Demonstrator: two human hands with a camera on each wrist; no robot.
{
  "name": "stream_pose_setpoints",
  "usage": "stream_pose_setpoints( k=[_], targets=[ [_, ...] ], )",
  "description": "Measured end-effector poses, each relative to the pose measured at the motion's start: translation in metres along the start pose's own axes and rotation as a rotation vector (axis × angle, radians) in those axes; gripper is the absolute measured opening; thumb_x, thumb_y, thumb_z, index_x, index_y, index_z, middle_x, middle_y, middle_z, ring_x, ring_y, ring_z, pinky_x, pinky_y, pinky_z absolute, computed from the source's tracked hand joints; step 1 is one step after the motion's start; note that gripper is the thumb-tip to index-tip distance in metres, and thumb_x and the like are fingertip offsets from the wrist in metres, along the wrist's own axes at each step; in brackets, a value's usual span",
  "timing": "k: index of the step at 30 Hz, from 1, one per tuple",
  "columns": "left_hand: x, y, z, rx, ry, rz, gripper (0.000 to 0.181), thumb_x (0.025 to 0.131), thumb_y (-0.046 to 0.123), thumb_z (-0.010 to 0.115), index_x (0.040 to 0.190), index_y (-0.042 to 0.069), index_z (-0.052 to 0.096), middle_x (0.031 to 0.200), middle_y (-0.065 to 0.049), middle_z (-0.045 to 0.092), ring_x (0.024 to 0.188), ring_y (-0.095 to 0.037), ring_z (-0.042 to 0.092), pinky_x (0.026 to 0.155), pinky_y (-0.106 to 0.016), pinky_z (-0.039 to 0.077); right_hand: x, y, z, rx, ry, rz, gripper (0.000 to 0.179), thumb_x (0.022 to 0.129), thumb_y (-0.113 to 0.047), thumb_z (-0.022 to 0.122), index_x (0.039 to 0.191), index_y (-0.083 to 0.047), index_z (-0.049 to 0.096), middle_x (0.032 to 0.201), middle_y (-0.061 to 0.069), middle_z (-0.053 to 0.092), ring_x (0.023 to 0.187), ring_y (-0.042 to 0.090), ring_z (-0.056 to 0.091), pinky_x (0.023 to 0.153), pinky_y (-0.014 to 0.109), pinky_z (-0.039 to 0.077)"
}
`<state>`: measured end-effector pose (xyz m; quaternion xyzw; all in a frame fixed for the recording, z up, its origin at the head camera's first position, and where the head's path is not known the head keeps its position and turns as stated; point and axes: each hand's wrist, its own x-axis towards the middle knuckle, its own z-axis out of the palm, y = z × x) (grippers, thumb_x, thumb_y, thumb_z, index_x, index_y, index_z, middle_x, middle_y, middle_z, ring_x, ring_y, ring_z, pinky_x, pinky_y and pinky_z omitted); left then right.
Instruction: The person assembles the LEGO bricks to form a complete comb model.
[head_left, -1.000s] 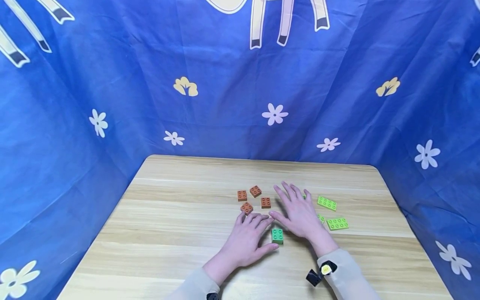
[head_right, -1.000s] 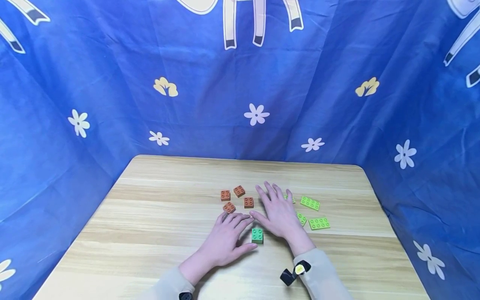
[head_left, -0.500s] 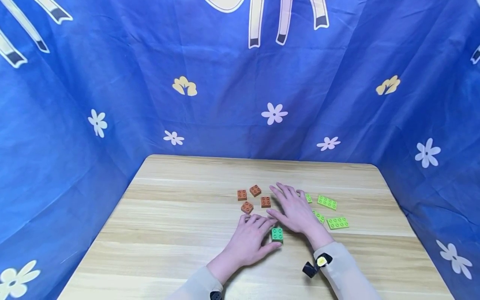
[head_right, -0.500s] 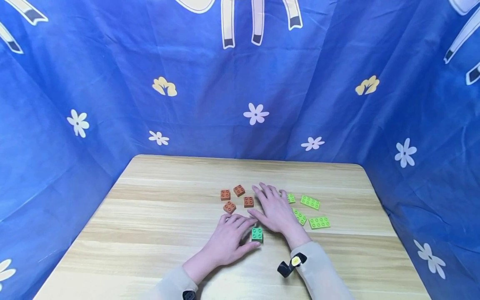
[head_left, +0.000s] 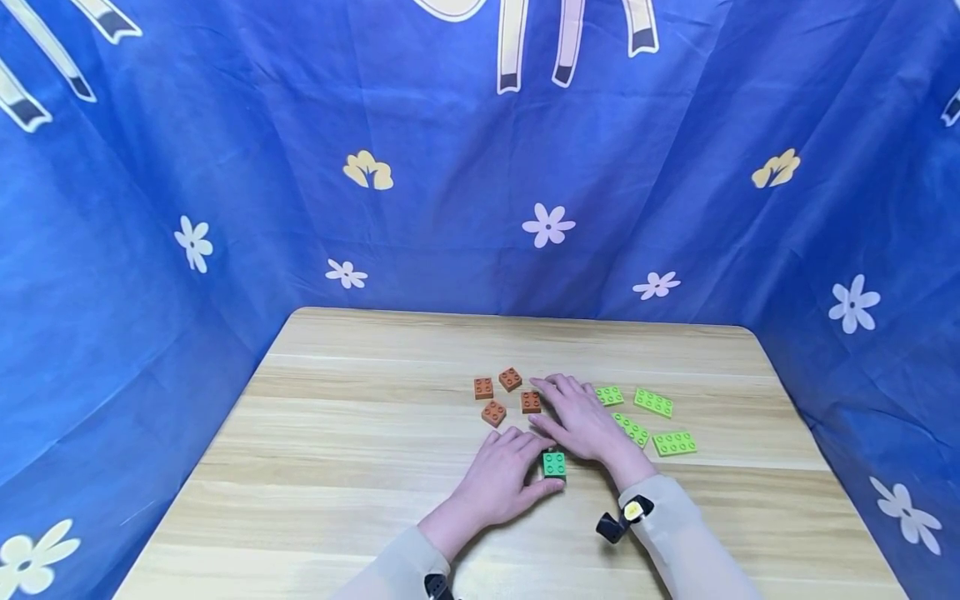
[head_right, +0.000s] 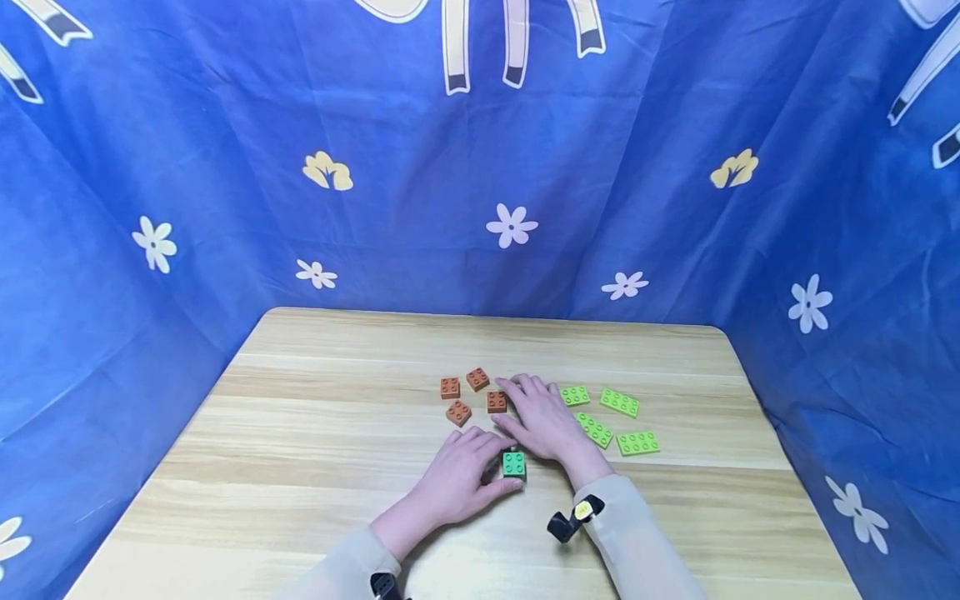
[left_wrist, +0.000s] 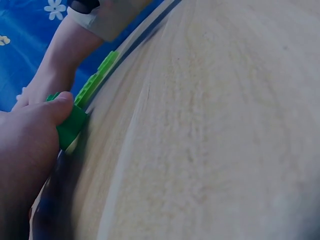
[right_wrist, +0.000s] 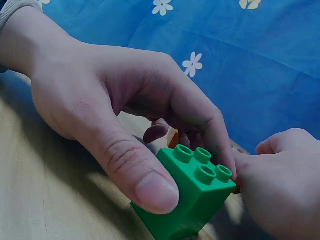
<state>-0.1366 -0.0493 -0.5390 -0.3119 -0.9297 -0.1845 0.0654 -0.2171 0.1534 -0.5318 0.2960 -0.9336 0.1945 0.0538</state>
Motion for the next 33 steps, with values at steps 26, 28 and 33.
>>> stream_pose_setpoints(
  k=[26, 28, 33],
  targets=[
    [0.003, -0.007, 0.004, -0.22, 0.059, -0.033, 0.047, 0.088, 0.062, 0.079, 0.117, 0.025, 0.078, 0.101, 0.017, 0.071, 0.096, -0.006, 0.057, 0.092, -0.034, 0.048, 0.011, 0.005, 0.018, 0.035, 0.025, -0.007, 0.045, 0.104, -0.045, 0.068, 0.138, -0.017, 0.064, 0.128, -0.001, 0.061, 0.119, 0.022, 0.054, 0.095, 0.048, 0.04],
    [0.003, -0.008, 0.005, -0.241, 0.065, -0.042, 0.047, 0.087, 0.062, 0.081, 0.116, 0.026, 0.078, 0.1, 0.018, 0.071, 0.095, -0.005, 0.057, 0.093, -0.034, 0.048, 0.01, 0.004, 0.017, 0.04, 0.033, -0.013, 0.043, 0.103, -0.043, 0.069, 0.136, -0.016, 0.066, 0.127, -0.001, 0.062, 0.117, 0.022, 0.054, 0.094, 0.047, 0.039],
    [0.003, -0.009, 0.005, -0.293, 0.072, -0.062, 0.047, 0.085, 0.061, 0.084, 0.115, 0.024, 0.08, 0.103, 0.019, 0.073, 0.098, -0.005, 0.06, 0.101, -0.037, 0.047, 0.01, 0.003, 0.015, 0.051, 0.036, -0.014, 0.041, 0.103, -0.04, 0.071, 0.134, -0.014, 0.066, 0.126, 0.001, 0.063, 0.115, 0.024, 0.055, 0.093, 0.047, 0.038]
  ],
)
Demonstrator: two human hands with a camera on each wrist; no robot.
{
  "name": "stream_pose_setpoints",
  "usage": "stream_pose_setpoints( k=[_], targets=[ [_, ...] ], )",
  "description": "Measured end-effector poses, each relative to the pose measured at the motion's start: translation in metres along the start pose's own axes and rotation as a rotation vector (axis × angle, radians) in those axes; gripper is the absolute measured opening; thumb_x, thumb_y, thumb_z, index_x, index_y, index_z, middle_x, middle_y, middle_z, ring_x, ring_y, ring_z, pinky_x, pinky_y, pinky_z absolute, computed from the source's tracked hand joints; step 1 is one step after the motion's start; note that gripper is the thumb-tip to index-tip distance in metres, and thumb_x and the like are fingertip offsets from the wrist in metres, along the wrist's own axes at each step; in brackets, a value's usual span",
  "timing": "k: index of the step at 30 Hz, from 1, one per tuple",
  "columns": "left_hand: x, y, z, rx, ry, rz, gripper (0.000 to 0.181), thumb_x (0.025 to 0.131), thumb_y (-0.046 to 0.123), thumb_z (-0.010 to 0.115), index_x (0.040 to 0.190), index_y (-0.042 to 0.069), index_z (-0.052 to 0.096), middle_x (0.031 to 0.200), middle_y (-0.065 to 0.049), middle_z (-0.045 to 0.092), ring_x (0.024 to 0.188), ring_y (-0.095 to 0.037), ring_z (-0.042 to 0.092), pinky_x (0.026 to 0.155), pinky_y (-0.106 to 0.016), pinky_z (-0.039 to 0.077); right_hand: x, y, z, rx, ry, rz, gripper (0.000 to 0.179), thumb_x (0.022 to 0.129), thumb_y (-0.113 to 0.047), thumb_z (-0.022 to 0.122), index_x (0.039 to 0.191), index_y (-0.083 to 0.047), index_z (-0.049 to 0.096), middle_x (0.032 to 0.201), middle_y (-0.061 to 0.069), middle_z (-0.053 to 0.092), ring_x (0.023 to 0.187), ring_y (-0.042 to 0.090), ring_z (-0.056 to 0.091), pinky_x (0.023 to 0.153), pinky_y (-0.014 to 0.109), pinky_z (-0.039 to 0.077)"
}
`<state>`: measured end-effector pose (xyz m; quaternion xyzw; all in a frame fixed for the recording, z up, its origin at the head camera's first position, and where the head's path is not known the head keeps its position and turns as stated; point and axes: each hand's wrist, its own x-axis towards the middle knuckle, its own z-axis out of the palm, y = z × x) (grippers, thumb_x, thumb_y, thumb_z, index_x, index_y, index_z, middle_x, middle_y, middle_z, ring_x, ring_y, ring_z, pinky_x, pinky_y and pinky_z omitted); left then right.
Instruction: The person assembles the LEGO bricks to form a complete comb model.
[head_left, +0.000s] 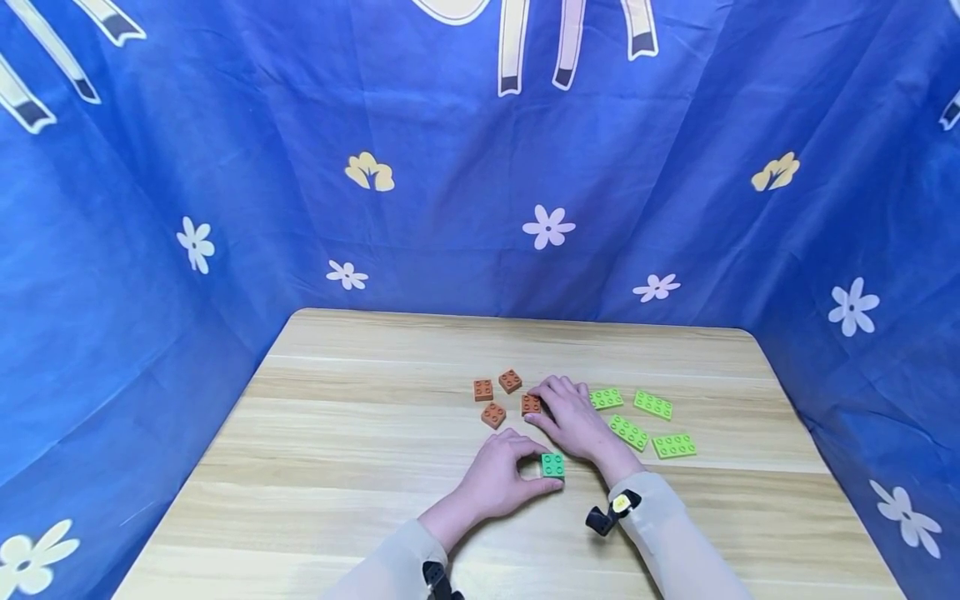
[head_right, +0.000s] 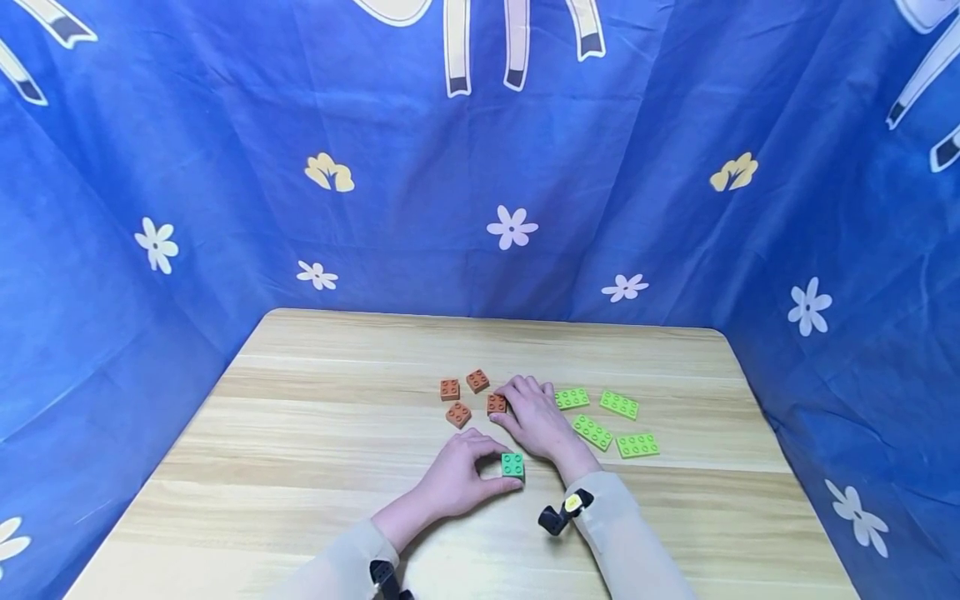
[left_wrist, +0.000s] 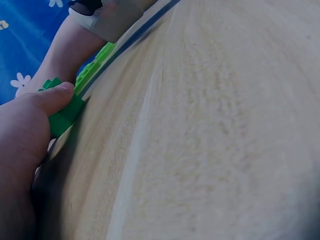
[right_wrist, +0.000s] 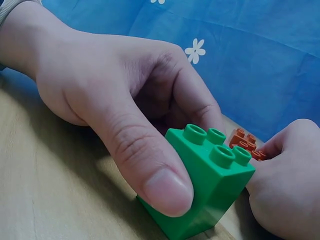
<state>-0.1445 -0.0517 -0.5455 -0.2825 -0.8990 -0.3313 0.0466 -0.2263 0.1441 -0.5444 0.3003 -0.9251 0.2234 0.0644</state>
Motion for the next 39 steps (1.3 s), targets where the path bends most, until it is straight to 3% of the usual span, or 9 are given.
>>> stream_pose_setpoints(
  k=[10, 18, 28, 39],
  targets=[
    [0.0, -0.002, 0.001, -0.037, 0.003, -0.03, 0.047, 0.083, 0.058, 0.087, 0.115, 0.024, 0.081, 0.104, 0.02, 0.074, 0.099, -0.005, 0.062, 0.104, -0.037, 0.045, 0.0, 0.0, -0.001, 0.025, -0.009, 0.011, 0.041, 0.105, -0.04, 0.068, 0.137, -0.015, 0.064, 0.129, -0.001, 0.063, 0.118, 0.022, 0.055, 0.092, 0.046, 0.039],
    [-0.002, -0.003, 0.002, -0.046, 0.01, -0.057, 0.048, 0.082, 0.06, 0.087, 0.115, 0.025, 0.081, 0.102, 0.02, 0.073, 0.098, -0.004, 0.06, 0.098, -0.036, 0.047, -0.002, -0.003, -0.006, 0.026, -0.007, 0.016, 0.042, 0.106, -0.042, 0.065, 0.139, -0.016, 0.063, 0.132, -0.002, 0.063, 0.122, 0.021, 0.055, 0.095, 0.045, 0.04],
    [-0.001, -0.006, 0.004, -0.079, 0.017, -0.062, 0.045, 0.081, 0.058, 0.088, 0.112, 0.027, 0.082, 0.096, 0.023, 0.07, 0.092, -0.002, 0.057, 0.09, -0.032, 0.048, -0.007, -0.014, -0.027, 0.054, 0.024, -0.018, 0.04, 0.106, -0.043, 0.065, 0.137, -0.017, 0.064, 0.128, -0.004, 0.065, 0.119, 0.018, 0.056, 0.096, 0.044, 0.039],
    [-0.001, -0.004, 0.001, -0.127, 0.007, -0.084, 0.046, 0.082, 0.058, 0.087, 0.114, 0.025, 0.082, 0.102, 0.023, 0.072, 0.098, -0.002, 0.06, 0.095, -0.032, 0.049, -0.025, -0.025, -0.053, 0.11, 0.02, -0.031, 0.044, 0.104, -0.044, 0.068, 0.136, -0.015, 0.066, 0.13, -0.007, 0.065, 0.126, 0.016, 0.056, 0.107, 0.05, 0.038]
  ],
)
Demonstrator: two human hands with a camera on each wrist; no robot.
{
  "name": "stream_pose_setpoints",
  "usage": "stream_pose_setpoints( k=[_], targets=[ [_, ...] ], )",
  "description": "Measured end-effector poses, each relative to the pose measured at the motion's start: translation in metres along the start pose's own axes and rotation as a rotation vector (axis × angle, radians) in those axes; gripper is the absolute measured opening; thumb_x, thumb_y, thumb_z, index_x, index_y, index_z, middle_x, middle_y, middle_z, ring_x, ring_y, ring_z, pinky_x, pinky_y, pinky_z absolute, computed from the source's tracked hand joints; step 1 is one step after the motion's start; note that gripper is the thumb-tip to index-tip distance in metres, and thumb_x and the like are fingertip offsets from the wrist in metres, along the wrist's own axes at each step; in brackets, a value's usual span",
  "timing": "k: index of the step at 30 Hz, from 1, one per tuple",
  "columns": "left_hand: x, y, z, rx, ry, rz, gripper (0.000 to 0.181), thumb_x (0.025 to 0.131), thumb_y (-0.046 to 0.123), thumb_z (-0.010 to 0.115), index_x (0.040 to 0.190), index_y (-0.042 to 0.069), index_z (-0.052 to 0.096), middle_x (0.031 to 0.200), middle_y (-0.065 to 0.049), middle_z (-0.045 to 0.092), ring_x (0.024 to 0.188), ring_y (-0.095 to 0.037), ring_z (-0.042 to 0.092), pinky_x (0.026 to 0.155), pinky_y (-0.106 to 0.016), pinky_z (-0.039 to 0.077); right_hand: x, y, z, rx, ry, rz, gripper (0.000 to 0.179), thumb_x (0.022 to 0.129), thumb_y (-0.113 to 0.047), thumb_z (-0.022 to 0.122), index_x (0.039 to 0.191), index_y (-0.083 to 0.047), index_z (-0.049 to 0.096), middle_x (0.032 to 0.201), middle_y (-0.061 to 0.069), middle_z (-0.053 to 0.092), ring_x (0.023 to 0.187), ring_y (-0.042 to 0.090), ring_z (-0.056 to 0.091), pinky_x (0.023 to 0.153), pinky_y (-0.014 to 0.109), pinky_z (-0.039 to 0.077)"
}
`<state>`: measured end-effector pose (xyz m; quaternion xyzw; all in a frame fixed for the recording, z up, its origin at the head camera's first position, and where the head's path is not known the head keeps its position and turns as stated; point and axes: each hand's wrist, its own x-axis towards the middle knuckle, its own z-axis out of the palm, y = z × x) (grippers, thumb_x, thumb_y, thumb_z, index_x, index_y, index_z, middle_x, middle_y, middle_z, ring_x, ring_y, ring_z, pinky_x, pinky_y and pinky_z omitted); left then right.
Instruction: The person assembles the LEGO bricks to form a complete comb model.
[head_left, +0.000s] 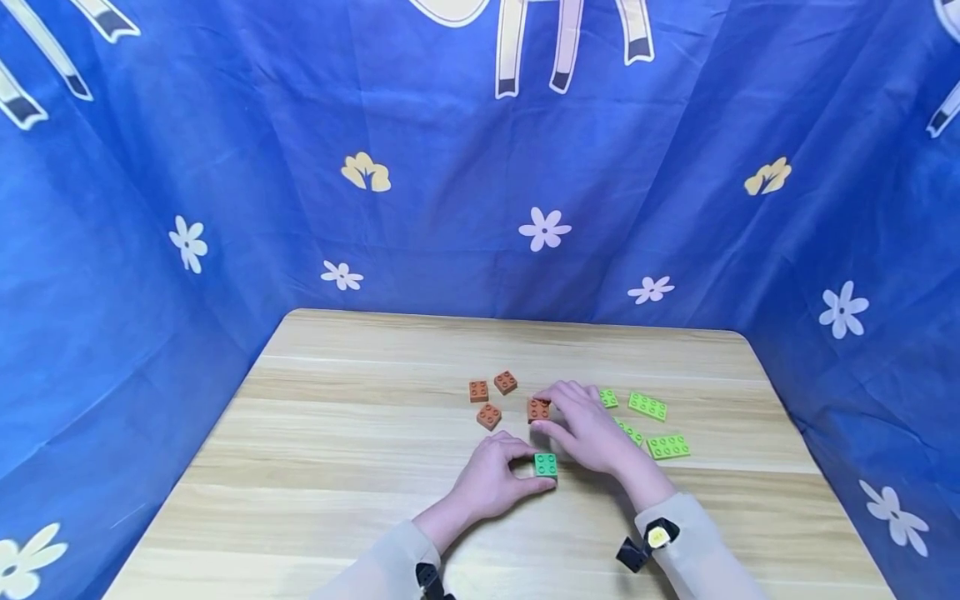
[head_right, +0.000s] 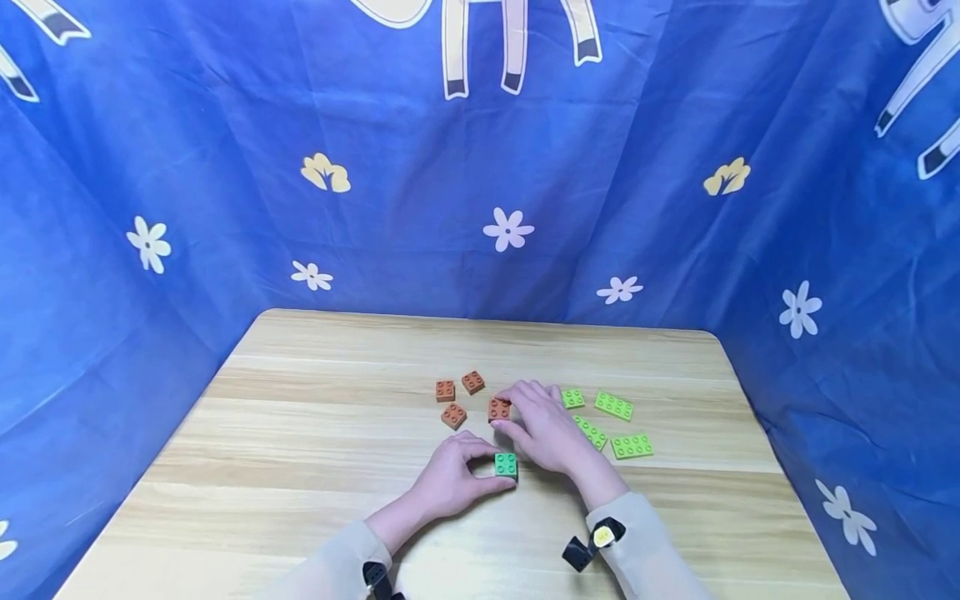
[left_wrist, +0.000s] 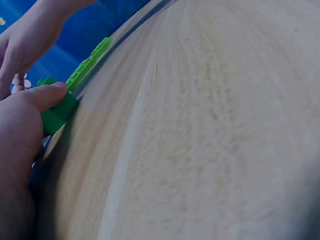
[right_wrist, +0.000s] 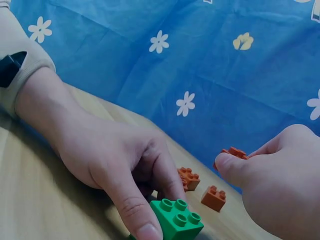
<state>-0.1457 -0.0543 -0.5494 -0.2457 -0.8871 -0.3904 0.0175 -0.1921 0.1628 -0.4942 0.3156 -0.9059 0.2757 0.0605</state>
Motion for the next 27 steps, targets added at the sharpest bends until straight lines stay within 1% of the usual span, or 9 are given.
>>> stream_pose_setpoints(
  k=[4, 8, 9, 13, 15, 17, 22, 27],
  targets=[
    [0.0, 0.0, 0.0, 0.0, -0.001, -0.012, 0.049, 0.083, 0.058, 0.087, 0.118, 0.024, 0.081, 0.105, 0.021, 0.072, 0.102, -0.003, 0.06, 0.096, -0.033, 0.049, -0.008, -0.003, -0.006, 0.011, 0.011, -0.017, 0.043, 0.104, -0.044, 0.068, 0.136, -0.016, 0.066, 0.128, -0.01, 0.065, 0.125, 0.014, 0.056, 0.105, 0.05, 0.04],
    [0.0, 0.0, 0.0, -0.005, -0.001, -0.022, 0.052, 0.084, 0.057, 0.087, 0.123, 0.023, 0.08, 0.11, 0.019, 0.073, 0.105, -0.004, 0.061, 0.098, -0.034, 0.05, -0.017, -0.004, -0.009, 0.035, 0.024, -0.031, 0.04, 0.103, -0.042, 0.069, 0.135, -0.019, 0.067, 0.129, -0.011, 0.065, 0.126, 0.015, 0.057, 0.106, 0.055, 0.04],
    [0.0, 0.0, 0.0, -0.008, -0.001, -0.023, 0.053, 0.084, 0.056, 0.087, 0.125, 0.023, 0.079, 0.111, 0.019, 0.073, 0.105, -0.004, 0.061, 0.098, -0.034, 0.05, -0.02, -0.005, -0.01, 0.042, 0.025, -0.032, 0.04, 0.103, -0.042, 0.07, 0.135, -0.019, 0.067, 0.129, -0.011, 0.065, 0.127, 0.015, 0.057, 0.107, 0.058, 0.039],
    [0.001, 0.0, 0.0, -0.009, 0.0, -0.019, 0.053, 0.085, 0.055, 0.086, 0.126, 0.024, 0.079, 0.113, 0.019, 0.073, 0.107, -0.005, 0.061, 0.099, -0.034, 0.05, -0.029, -0.006, -0.011, 0.058, 0.014, -0.026, 0.04, 0.103, -0.043, 0.07, 0.135, -0.019, 0.067, 0.132, -0.011, 0.064, 0.128, 0.015, 0.057, 0.109, 0.063, 0.038],
    [0.001, 0.0, 0.0, -0.008, 0.002, -0.017, 0.051, 0.085, 0.055, 0.086, 0.125, 0.024, 0.079, 0.113, 0.019, 0.073, 0.107, -0.005, 0.061, 0.098, -0.034, 0.05, -0.032, -0.007, -0.01, 0.053, 0.01, -0.02, 0.04, 0.102, -0.045, 0.069, 0.134, -0.021, 0.067, 0.132, -0.012, 0.064, 0.126, 0.012, 0.058, 0.11, 0.063, 0.037],
    [0.001, -0.001, 0.0, -0.006, 0.004, -0.016, 0.05, 0.085, 0.055, 0.086, 0.124, 0.024, 0.079, 0.112, 0.019, 0.073, 0.106, -0.005, 0.061, 0.098, -0.034, 0.05, -0.035, -0.008, -0.009, 0.053, 0.005, -0.019, 0.039, 0.102, -0.046, 0.069, 0.134, -0.023, 0.067, 0.132, -0.014, 0.064, 0.124, 0.01, 0.058, 0.108, 0.059, 0.038],
    [0.001, -0.001, 0.0, -0.006, 0.004, -0.023, 0.049, 0.085, 0.057, 0.085, 0.121, 0.025, 0.08, 0.108, 0.02, 0.072, 0.104, -0.004, 0.061, 0.096, -0.034, 0.051, -0.039, -0.01, -0.006, 0.071, 0.006, -0.044, 0.04, 0.101, -0.044, 0.071, 0.133, -0.019, 0.068, 0.127, -0.015, 0.065, 0.12, 0.009, 0.059, 0.102, 0.049, 0.041],
    [0.0, -0.001, 0.0, -0.019, 0.009, -0.03, 0.046, 0.084, 0.054, 0.087, 0.118, 0.024, 0.081, 0.105, 0.019, 0.072, 0.102, -0.004, 0.062, 0.095, -0.034, 0.051, -0.041, -0.012, -0.001, 0.08, -0.002, -0.064, 0.035, 0.101, -0.041, 0.072, 0.13, -0.021, 0.068, 0.121, -0.016, 0.064, 0.115, 0.007, 0.059, 0.099, 0.046, 0.04]
  ],
)
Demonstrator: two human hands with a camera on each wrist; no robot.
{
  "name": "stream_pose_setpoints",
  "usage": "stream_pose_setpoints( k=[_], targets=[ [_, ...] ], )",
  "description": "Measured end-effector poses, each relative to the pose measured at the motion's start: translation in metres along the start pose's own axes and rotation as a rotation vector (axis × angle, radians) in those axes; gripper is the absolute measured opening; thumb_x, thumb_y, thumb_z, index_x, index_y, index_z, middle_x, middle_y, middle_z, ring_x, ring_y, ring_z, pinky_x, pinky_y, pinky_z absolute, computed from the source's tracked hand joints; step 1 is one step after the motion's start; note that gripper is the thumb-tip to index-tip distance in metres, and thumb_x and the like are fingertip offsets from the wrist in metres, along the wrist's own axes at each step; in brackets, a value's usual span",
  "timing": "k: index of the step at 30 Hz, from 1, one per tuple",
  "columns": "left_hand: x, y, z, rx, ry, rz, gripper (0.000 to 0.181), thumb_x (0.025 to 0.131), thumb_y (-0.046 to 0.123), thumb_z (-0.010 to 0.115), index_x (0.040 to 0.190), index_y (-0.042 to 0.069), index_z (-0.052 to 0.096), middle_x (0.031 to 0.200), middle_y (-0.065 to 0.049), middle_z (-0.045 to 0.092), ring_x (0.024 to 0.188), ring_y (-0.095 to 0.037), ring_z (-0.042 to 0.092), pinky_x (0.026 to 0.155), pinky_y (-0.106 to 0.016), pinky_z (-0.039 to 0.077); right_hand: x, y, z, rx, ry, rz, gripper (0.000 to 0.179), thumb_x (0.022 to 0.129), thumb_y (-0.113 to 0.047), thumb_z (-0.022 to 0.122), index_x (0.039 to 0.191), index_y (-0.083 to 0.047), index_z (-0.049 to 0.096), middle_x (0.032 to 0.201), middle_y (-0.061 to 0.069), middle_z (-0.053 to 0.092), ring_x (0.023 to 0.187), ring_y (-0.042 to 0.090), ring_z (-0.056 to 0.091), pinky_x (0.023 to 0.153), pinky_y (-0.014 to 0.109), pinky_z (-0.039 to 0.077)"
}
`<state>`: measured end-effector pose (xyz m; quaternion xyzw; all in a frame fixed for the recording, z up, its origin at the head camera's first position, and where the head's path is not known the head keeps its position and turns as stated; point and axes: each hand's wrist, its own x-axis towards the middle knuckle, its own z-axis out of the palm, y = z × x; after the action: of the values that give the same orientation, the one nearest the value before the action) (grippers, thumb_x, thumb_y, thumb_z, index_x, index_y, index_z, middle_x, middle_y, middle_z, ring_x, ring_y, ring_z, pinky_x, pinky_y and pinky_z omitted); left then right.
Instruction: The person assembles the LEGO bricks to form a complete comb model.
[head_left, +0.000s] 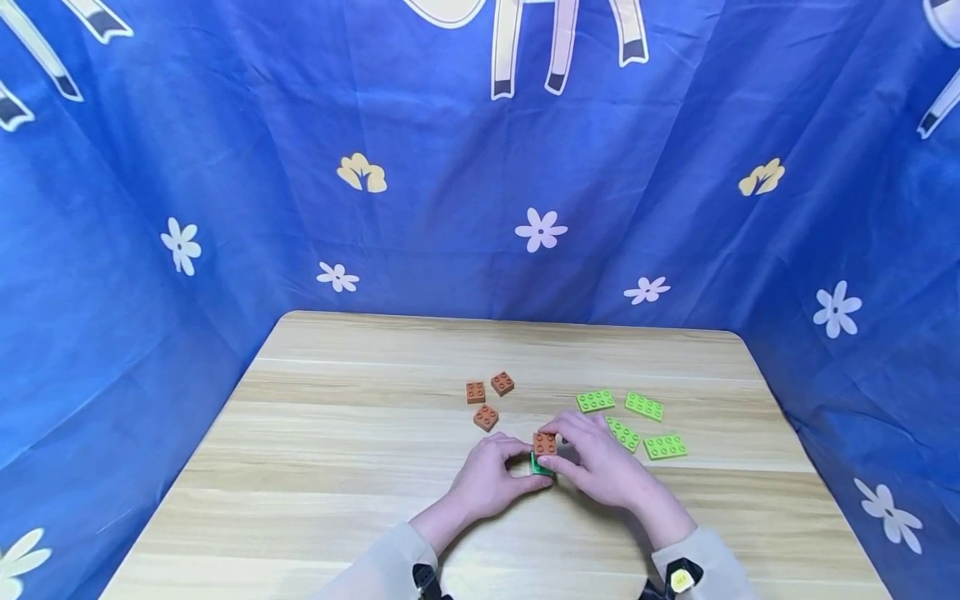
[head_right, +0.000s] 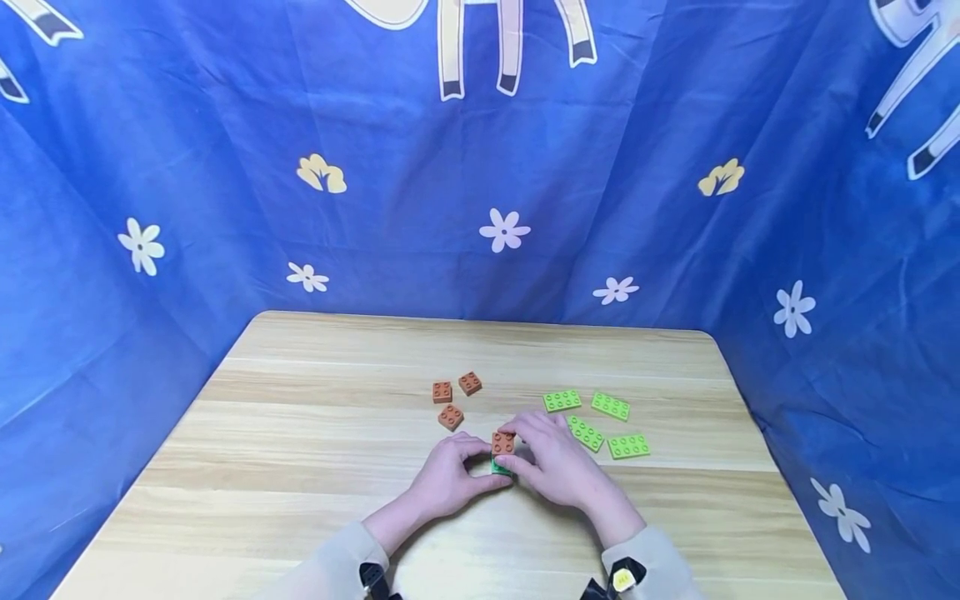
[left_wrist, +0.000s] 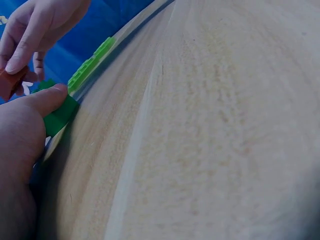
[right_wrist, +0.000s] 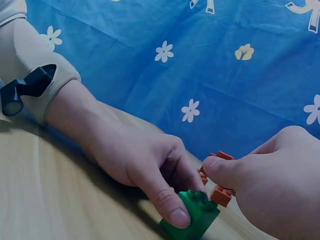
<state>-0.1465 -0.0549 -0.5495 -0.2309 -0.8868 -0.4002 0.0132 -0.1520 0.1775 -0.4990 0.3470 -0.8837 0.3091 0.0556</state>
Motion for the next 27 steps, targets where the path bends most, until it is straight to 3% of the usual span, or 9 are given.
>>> stream_pose_setpoints(
  k=[7, 27],
  targets=[
    [0.0, 0.0, 0.001, -0.011, -0.002, -0.017, 0.042, 0.083, 0.052, 0.089, 0.116, 0.028, 0.082, 0.103, 0.022, 0.072, 0.101, -0.003, 0.063, 0.097, -0.034, 0.051, -0.004, 0.002, 0.008, 0.011, 0.009, -0.029, 0.032, 0.1, -0.04, 0.074, 0.126, -0.023, 0.069, 0.117, -0.019, 0.062, 0.114, 0.005, 0.058, 0.095, 0.043, 0.04],
    [0.002, -0.001, 0.001, -0.006, 0.021, 0.008, 0.043, 0.085, 0.053, 0.087, 0.116, 0.023, 0.082, 0.103, 0.018, 0.074, 0.1, -0.004, 0.064, 0.094, -0.035, 0.052, -0.01, 0.006, 0.016, 0.029, 0.019, -0.012, 0.032, 0.099, -0.039, 0.076, 0.126, -0.022, 0.07, 0.118, -0.019, 0.063, 0.113, 0.005, 0.059, 0.094, 0.048, 0.042]
  ],
)
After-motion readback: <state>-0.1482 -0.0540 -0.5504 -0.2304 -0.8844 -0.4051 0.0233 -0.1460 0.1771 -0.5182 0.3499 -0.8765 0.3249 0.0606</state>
